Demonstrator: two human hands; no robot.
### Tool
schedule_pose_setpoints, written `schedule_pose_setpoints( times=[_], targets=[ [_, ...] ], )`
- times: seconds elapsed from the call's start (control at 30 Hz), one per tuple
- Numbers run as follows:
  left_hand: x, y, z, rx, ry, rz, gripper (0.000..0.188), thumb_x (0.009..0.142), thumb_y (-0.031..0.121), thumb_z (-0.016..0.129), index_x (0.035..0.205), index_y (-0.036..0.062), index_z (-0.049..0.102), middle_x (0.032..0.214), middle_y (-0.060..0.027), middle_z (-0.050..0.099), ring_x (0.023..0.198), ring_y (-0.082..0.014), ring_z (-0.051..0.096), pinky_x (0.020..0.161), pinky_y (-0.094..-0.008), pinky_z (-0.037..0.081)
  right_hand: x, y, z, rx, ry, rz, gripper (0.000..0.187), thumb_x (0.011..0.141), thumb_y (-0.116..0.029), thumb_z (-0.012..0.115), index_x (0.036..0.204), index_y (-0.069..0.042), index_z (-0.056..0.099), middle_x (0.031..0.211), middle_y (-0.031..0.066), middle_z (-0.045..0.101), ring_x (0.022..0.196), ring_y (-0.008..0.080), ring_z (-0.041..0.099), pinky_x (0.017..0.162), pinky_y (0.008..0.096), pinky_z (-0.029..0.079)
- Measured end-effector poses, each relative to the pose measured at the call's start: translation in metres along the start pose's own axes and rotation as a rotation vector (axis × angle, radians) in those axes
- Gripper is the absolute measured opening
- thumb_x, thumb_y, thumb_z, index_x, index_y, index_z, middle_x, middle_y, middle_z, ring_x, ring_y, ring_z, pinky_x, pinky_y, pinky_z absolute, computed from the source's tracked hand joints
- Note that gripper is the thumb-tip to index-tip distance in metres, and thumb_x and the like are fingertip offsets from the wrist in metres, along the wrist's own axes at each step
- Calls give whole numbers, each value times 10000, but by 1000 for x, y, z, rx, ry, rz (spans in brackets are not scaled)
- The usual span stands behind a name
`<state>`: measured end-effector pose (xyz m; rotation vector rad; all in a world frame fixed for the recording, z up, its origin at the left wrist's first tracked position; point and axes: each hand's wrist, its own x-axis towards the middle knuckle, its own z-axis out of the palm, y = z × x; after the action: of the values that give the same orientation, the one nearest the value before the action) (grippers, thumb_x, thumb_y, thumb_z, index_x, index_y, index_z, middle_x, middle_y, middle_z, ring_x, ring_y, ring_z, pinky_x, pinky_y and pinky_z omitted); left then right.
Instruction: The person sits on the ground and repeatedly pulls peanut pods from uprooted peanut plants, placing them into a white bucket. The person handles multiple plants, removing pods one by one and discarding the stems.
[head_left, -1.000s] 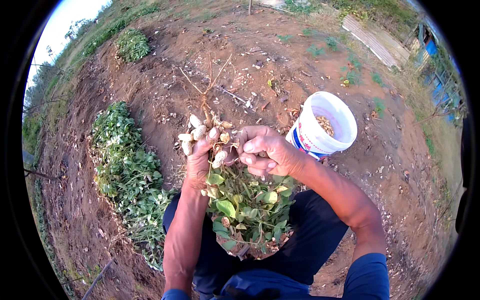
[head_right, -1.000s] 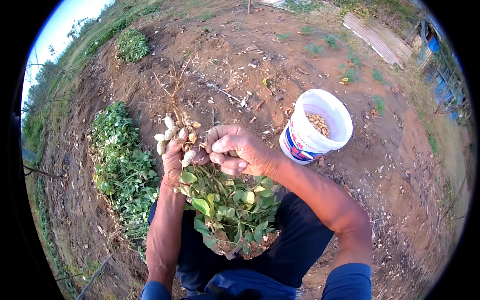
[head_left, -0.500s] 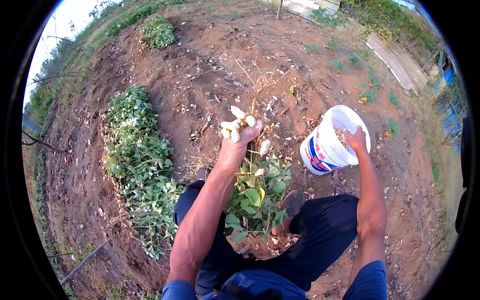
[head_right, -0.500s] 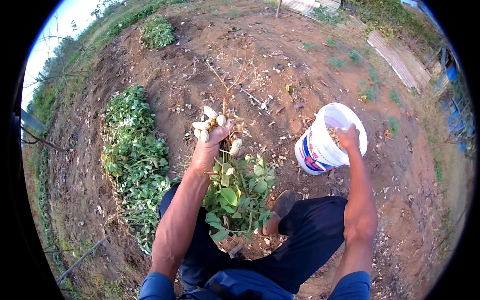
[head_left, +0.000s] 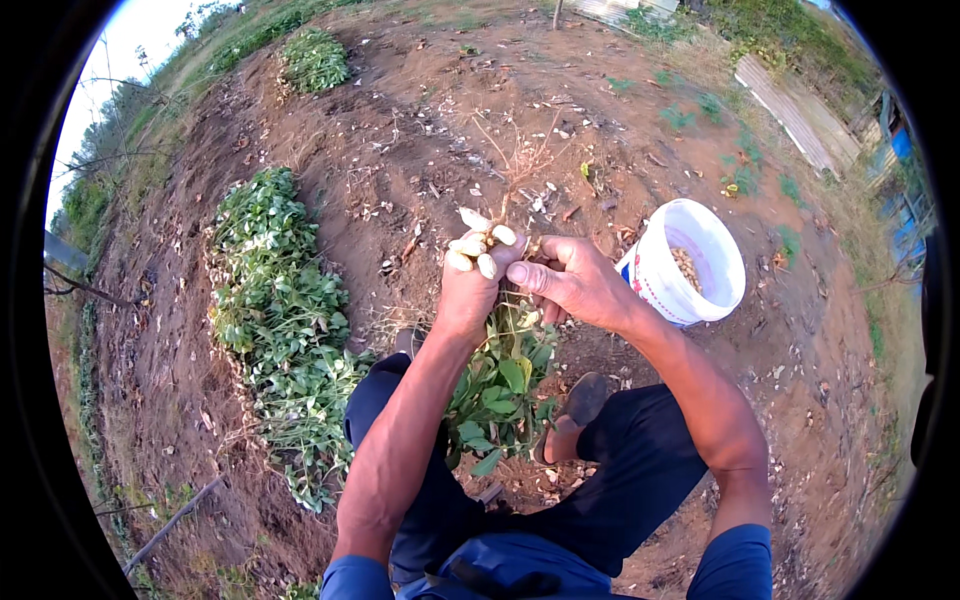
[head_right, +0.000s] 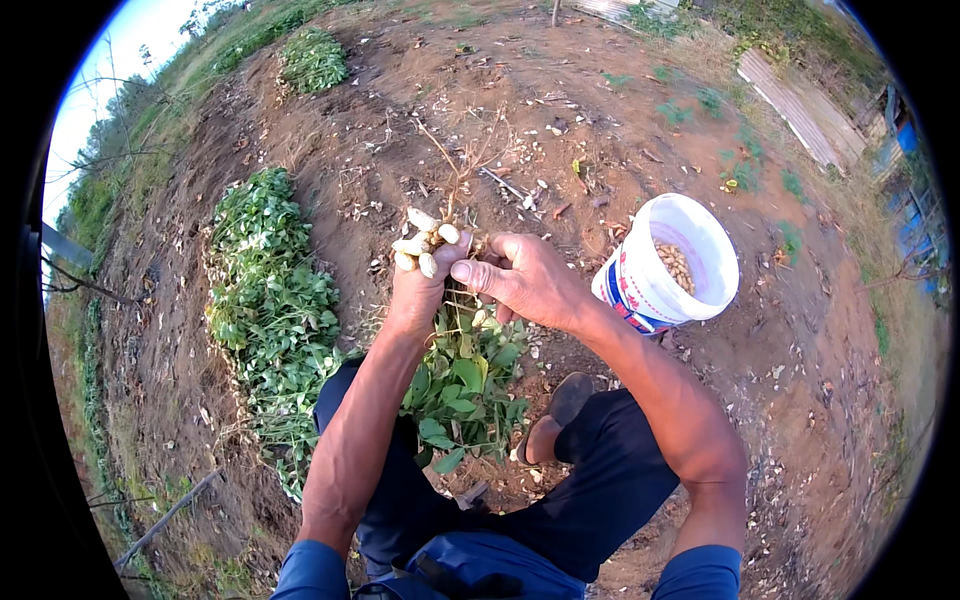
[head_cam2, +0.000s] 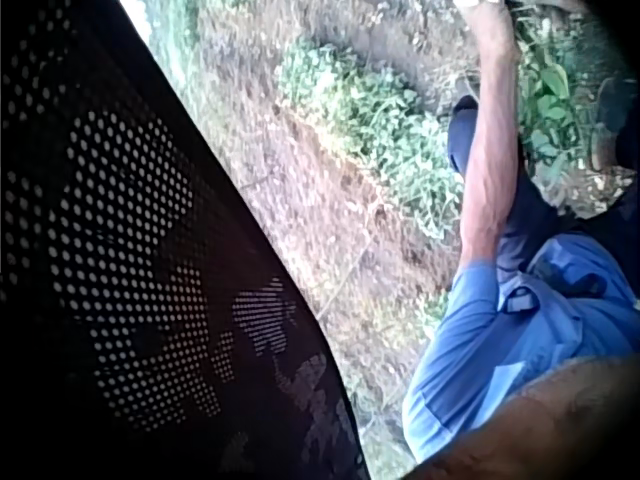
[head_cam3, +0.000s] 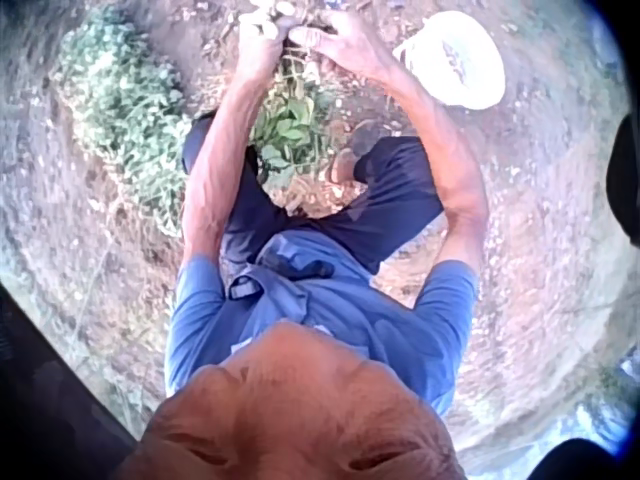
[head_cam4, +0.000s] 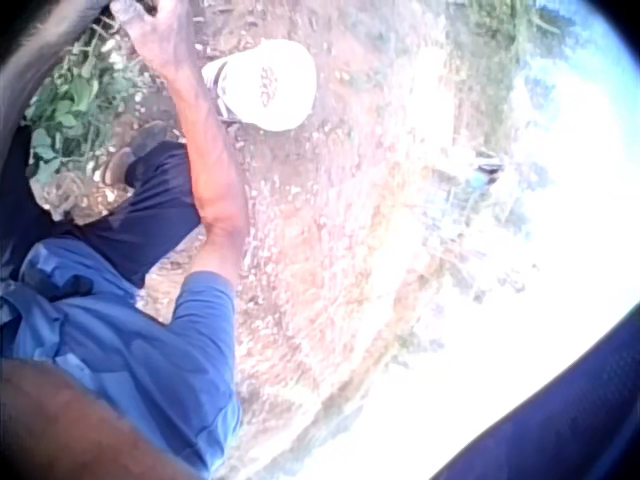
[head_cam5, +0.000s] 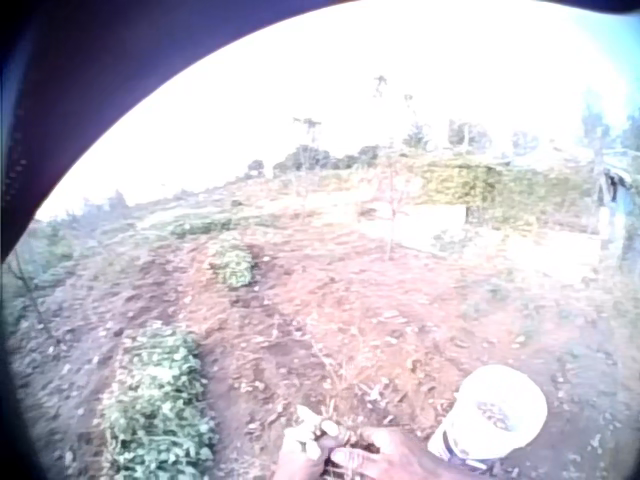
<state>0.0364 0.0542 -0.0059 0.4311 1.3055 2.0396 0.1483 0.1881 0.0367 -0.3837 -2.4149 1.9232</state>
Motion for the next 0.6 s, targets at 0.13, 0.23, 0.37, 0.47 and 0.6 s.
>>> schedule_pose_setpoints(
  times=[0.13,0.23,0.37,0.47,0.6],
  targets=[
    [-4,4,-4,-82,-35,-7,99,939,136,716,977,59,667,849,-10,676,715,-111,646,611,-290,531,6,12,3,108,-29,11,479,921,-429,752,983,34,646,769,54,641,565,102,628,490,254,496],
    [-9,12,-8,-181,-57,-123,114,939,142,715,994,63,654,851,-28,678,702,-128,651,608,-297,537,2,7,3,255,-93,19,378,914,-332,762,972,17,631,779,81,675,537,100,620,483,228,492],
    [-9,8,-7,-227,-126,-155,165,949,249,714,983,102,648,733,-5,615,569,-90,563,500,-234,461,-6,6,-1,410,-187,34,364,926,-270,755,1049,50,631,788,107,692,507,111,614,473,228,487],
    [-8,6,-13,-252,-218,-149,154,975,255,693,975,108,647,725,12,608,545,-71,544,463,-215,434,-8,7,0,533,-249,24,272,934,-202,704,1025,39,614,786,144,694,474,135,598,469,279,507],
    [-10,11,-11,-283,-162,-141,157,958,240,726,970,103,652,742,9,621,588,-81,566,511,-238,460,-7,10,2,664,-253,22,147,922,-128,594,964,13,595,806,173,701,444,154,574,461,333,518]
  ],
)
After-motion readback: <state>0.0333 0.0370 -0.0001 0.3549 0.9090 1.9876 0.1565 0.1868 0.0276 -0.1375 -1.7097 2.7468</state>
